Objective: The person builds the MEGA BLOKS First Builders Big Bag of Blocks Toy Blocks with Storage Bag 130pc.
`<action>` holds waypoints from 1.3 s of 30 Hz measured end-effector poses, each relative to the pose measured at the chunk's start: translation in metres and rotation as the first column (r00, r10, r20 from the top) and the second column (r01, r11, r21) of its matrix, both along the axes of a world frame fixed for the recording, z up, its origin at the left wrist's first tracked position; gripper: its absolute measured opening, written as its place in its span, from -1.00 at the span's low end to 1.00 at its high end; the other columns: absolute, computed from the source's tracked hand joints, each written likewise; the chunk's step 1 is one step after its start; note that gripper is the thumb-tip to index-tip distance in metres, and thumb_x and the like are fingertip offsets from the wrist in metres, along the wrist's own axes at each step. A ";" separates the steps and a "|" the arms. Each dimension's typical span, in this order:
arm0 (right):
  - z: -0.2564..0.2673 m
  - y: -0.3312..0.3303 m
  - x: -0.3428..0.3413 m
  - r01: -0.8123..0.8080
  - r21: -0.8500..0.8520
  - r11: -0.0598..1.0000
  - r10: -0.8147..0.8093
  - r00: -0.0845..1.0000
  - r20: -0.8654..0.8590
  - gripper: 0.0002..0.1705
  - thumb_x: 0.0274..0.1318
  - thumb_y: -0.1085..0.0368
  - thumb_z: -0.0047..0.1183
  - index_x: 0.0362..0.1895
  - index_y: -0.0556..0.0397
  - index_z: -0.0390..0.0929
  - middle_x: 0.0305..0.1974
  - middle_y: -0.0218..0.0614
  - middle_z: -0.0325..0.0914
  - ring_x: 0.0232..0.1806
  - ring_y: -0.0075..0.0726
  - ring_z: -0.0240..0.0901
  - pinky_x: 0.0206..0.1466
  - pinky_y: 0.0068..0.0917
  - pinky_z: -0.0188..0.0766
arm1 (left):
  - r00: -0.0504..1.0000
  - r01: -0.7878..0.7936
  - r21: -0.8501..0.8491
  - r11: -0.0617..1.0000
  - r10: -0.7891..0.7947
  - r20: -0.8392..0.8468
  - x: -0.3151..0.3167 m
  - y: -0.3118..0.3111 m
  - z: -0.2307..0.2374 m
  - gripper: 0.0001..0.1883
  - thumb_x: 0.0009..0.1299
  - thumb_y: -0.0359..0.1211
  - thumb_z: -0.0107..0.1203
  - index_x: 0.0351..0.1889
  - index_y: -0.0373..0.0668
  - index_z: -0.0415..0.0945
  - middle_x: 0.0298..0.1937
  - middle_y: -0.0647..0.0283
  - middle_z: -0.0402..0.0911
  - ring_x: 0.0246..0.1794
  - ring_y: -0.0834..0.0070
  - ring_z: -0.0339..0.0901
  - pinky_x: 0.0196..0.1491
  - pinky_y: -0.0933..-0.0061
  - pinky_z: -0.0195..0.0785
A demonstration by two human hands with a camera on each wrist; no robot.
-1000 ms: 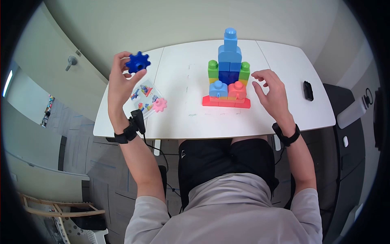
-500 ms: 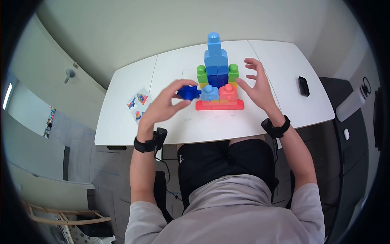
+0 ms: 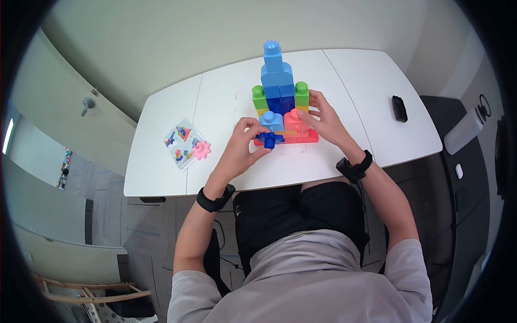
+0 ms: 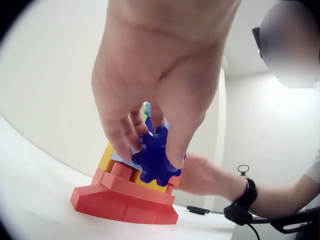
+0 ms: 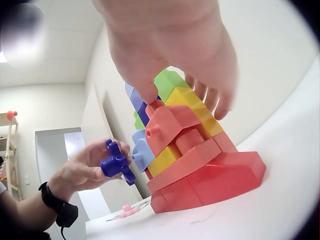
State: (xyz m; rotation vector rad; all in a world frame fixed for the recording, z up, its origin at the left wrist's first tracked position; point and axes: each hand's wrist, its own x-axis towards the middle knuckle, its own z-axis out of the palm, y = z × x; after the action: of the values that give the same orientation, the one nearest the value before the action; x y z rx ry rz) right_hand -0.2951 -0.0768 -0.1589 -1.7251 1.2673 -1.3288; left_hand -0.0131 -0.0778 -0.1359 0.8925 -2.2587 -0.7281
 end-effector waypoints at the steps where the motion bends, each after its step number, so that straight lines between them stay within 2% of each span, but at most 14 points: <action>1: 0.000 0.000 0.000 -0.007 0.002 1.000 0.007 1.000 0.005 -0.13 0.36 -0.06 0.26 0.48 0.19 0.18 0.37 0.19 0.43 0.46 0.09 0.39 0.48 -0.04 0.37 | 0.999 -0.048 -0.059 0.997 0.050 0.019 0.000 0.000 -0.003 -0.52 0.20 -0.55 0.46 0.10 -0.17 0.61 0.32 0.09 0.39 0.29 0.17 0.51 0.23 0.26 0.56; 5: -0.003 -0.001 -0.001 -0.014 0.007 1.000 0.014 1.000 0.018 -0.13 0.37 -0.07 0.25 0.47 0.22 0.18 0.37 0.19 0.43 0.45 0.09 0.39 0.49 -0.05 0.37 | 0.998 -0.070 -0.179 0.981 0.070 -0.005 -0.001 -0.006 -0.012 -0.51 0.20 -0.53 0.48 0.10 -0.18 0.60 0.36 0.05 0.34 0.35 0.14 0.47 0.27 0.24 0.56; 10: -0.005 -0.001 0.000 -0.034 0.026 0.999 0.033 0.999 0.035 -0.14 0.39 -0.07 0.23 0.47 0.24 0.19 0.36 0.19 0.43 0.44 0.08 0.41 0.48 -0.05 0.37 | 0.992 -0.024 -0.028 0.999 0.021 -0.121 -0.004 -0.010 -0.018 -0.49 0.27 -0.49 0.46 0.18 -0.17 0.55 0.40 0.04 0.33 0.38 0.11 0.45 0.26 0.21 0.57; 17: -0.008 -0.001 0.000 -0.042 0.021 0.999 0.041 0.997 0.058 -0.17 0.40 -0.07 0.21 0.46 0.23 0.21 0.33 0.18 0.46 0.42 0.07 0.44 0.48 -0.08 0.39 | 0.994 -0.042 -0.059 0.997 0.036 -0.099 -0.005 -0.010 -0.021 -0.47 0.30 -0.49 0.43 0.22 -0.15 0.51 0.41 0.04 0.34 0.33 0.12 0.50 0.23 0.25 0.59; 20: -0.011 -0.004 0.000 -0.036 0.014 0.999 0.035 0.998 0.056 -0.19 0.40 -0.07 0.21 0.45 0.22 0.23 0.32 0.17 0.49 0.41 0.06 0.45 0.47 -0.08 0.39 | 0.990 -0.062 -0.023 0.998 0.058 -0.129 -0.008 -0.010 -0.020 -0.46 0.29 -0.49 0.44 0.21 -0.17 0.48 0.37 0.06 0.40 0.32 0.14 0.53 0.22 0.25 0.60; 22: -0.011 -0.004 -0.001 -0.033 0.019 0.999 0.032 0.998 0.050 -0.19 0.40 -0.08 0.22 0.44 0.21 0.24 0.32 0.16 0.49 0.41 0.06 0.45 0.47 -0.08 0.40 | 0.970 -0.090 0.128 0.988 0.116 -0.212 -0.009 -0.010 -0.017 -0.46 0.29 -0.53 0.44 0.20 -0.22 0.45 0.34 0.12 0.49 0.32 0.25 0.54 0.26 0.23 0.57; 25: -0.011 -0.004 -0.002 -0.028 0.031 0.999 0.026 0.999 0.038 -0.19 0.40 -0.08 0.22 0.44 0.20 0.25 0.33 0.16 0.49 0.42 0.04 0.45 0.47 -0.08 0.40 | 0.968 -0.070 0.171 0.983 0.108 -0.227 -0.008 -0.015 -0.017 -0.49 0.29 -0.55 0.44 0.17 -0.25 0.46 0.28 0.13 0.56 0.29 0.28 0.58 0.26 0.24 0.58; 29: -0.011 -0.005 -0.002 -0.061 0.027 0.998 0.059 0.995 0.075 -0.21 0.40 -0.06 0.22 0.44 0.20 0.25 0.34 0.15 0.48 0.43 0.03 0.44 0.48 -0.09 0.39 | 0.972 -0.057 0.164 0.985 0.092 -0.218 -0.006 -0.016 -0.017 -0.49 0.29 -0.57 0.44 0.16 -0.27 0.46 0.31 0.08 0.56 0.28 0.27 0.61 0.26 0.25 0.58; 34: -0.007 -0.003 -0.005 -0.073 0.053 0.996 0.070 0.996 0.063 -0.22 0.41 -0.06 0.22 0.43 0.19 0.26 0.33 0.14 0.49 0.42 0.01 0.45 0.49 -0.10 0.38 | 0.976 -0.045 0.171 0.984 0.079 -0.201 -0.004 -0.019 -0.017 -0.48 0.29 -0.59 0.43 0.19 -0.28 0.46 0.39 0.00 0.52 0.31 0.22 0.61 0.36 0.22 0.54; 38: -0.006 -0.003 -0.003 -0.058 0.068 0.996 0.054 0.997 0.059 -0.21 0.40 -0.08 0.22 0.42 0.19 0.26 0.31 0.12 0.50 0.41 -0.01 0.46 0.48 -0.11 0.38 | 0.970 -0.012 0.164 0.986 0.051 -0.238 -0.003 -0.017 -0.013 -0.50 0.30 -0.59 0.41 0.18 -0.27 0.48 0.43 0.03 0.47 0.36 0.21 0.56 0.43 0.21 0.50; 39: -0.007 -0.003 -0.003 -0.058 0.068 0.996 0.054 0.997 0.059 -0.21 0.40 -0.08 0.22 0.42 0.19 0.26 0.31 0.12 0.50 0.41 -0.01 0.46 0.48 -0.11 0.38 | 0.979 -0.019 0.146 0.989 0.048 -0.196 -0.002 -0.015 -0.012 -0.52 0.30 -0.60 0.40 0.16 -0.27 0.50 0.45 0.05 0.44 0.39 0.20 0.53 0.44 0.20 0.49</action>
State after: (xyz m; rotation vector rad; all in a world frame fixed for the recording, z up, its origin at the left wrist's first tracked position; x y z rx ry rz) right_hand -0.2984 -0.0796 -0.1657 -1.6512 1.2105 -1.2785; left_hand -0.0153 -0.0930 -0.1481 0.8806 -2.0304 -0.9320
